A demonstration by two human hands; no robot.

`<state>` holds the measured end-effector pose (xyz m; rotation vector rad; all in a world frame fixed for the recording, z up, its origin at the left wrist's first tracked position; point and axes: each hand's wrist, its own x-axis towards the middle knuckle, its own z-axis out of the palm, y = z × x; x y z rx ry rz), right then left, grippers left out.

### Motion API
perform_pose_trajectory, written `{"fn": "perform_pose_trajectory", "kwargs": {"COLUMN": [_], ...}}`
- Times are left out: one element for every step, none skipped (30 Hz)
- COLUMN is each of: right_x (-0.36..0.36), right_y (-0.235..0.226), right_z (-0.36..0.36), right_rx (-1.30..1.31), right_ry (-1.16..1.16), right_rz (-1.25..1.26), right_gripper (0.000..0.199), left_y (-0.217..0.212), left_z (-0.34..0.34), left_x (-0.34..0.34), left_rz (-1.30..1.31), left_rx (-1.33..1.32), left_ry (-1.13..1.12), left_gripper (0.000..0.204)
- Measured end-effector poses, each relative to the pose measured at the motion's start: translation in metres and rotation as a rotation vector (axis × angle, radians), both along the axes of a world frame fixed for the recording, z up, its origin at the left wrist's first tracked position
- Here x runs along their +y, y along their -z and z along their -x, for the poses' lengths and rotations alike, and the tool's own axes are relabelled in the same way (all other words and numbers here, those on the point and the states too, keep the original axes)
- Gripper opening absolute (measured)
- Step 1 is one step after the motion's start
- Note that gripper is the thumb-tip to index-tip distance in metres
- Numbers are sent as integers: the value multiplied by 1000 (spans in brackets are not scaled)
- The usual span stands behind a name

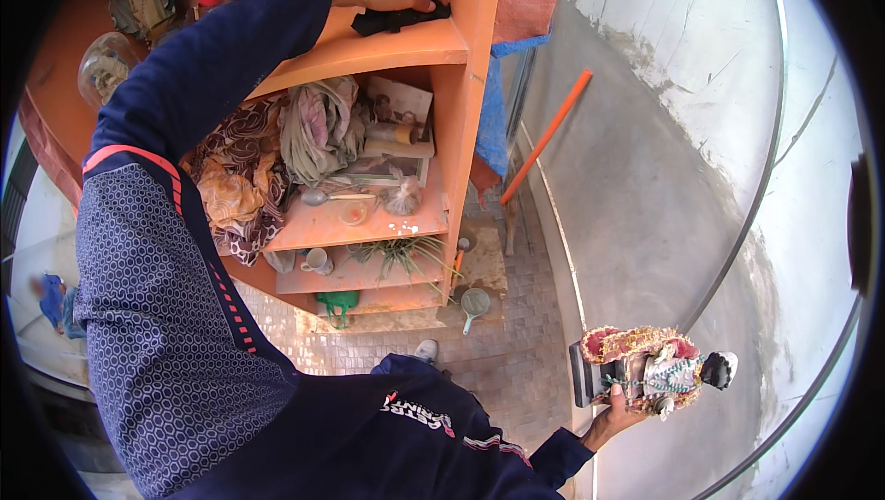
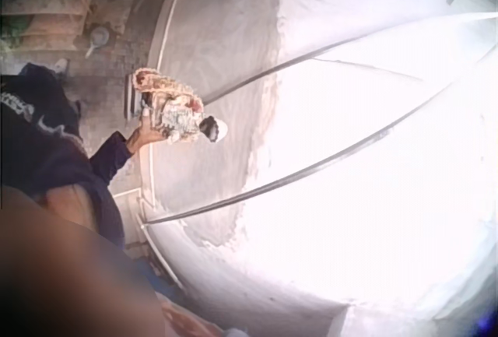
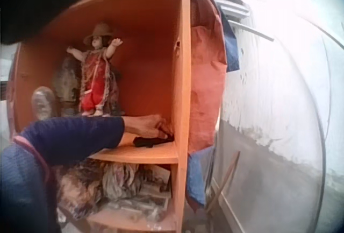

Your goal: The person wipes several small decorative figurines and a shelf with a dark cloth. They pick up each figurine, wipe it, and place it back on the shelf. The person also wipes the shelf surface between items.

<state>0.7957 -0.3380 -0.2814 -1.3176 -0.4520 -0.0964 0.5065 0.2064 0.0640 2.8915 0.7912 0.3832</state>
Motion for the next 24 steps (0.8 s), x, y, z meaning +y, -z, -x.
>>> {"fn": "perform_pose_trajectory", "kwargs": {"right_x": [-6, -13, -18, -23, -26, -29, -31, -32, -34, -36, -38, -43, -50, -56, -60, -65, -69, -71, -73, -73, -74, -70, -69, -67], "right_y": [0, -1, 0, -1, 0, 0, 0, 1, 1, 2, 2, 2, 1, 2, 4, 5, 8, 11, 14, 18, 19, 22, 21, 20], "right_z": [-5, -10, -14, -18, -21, -23, -24, -24, -25, -25, -24, -25, -25, -26, -27, -29, -32, -33, -35, -35, -36, -33, -32, -29], "right_rx": [72, 146, 136, 129, 148, 127, 129, 132, 80, 31, -6, 60, 138, 220, 217, 215, 229, 217, 202, 224, 278, 121, 91, 83], "right_ry": [-73, -136, -150, -169, -198, -192, -196, -174, -163, -124, -118, -121, -158, -190, -185, -176, -180, -129, -122, -112, -61, -7, 36, 66], "right_rz": [32, 74, 112, 121, 114, 135, 135, 100, 113, 86, 99, 115, 170, 192, 215, 216, 216, 201, 198, 201, 193, 106, 87, 75], "right_gripper": [89, 100, 99, 99, 99, 98, 98, 93, 88, 78, 68, 77, 85, 93, 92, 91, 90, 88, 88, 88, 88, 75, 75, 75], "left_y": [-1, -2, -4, -6, -7, -8, -8, -8, -9, -10, -13, -17, -30, -40, -48, -56, -62, -67, -67, -57, -44, -29, -14, 5], "left_z": [0, 0, 2, 5, 8, 12, 15, 18, 22, 27, 31, 37, 47, 54, 61, 68, 75, 80, 82, 81, 78, 77, 76, 77], "left_x": [-25, -47, -66, -83, -95, -104, -109, -111, -110, -107, -102, -97, -88, -80, -71, -62, -51, -40, -28, -12, 2, 17, 33, 47], "left_rz": [-4, -4, -5, -26, -7, 14, 28, -37, 1, 26, 56, 33, 160, 173, 184, 149, 114, 79, -98, -269, -428, -312, -176, -244], "left_rx": [0, -9, -16, -7, 12, 29, 29, 76, 46, -5, -52, -171, -280, -466, -652, -662, -673, -685, -547, -408, -272, -113, 32, 89], "left_ry": [-7, 20, 46, 67, 89, 113, 179, 308, 226, 192, 206, 37, -82, -110, -136, -224, -313, -402, -467, -529, -597, -614, -650, -597], "left_gripper": [29, 29, 30, 29, 29, 28, 28, 27, 27, 27, 28, 28, 32, 27, 23, 23, 23, 23, 28, 34, 40, 43, 47, 45]}}
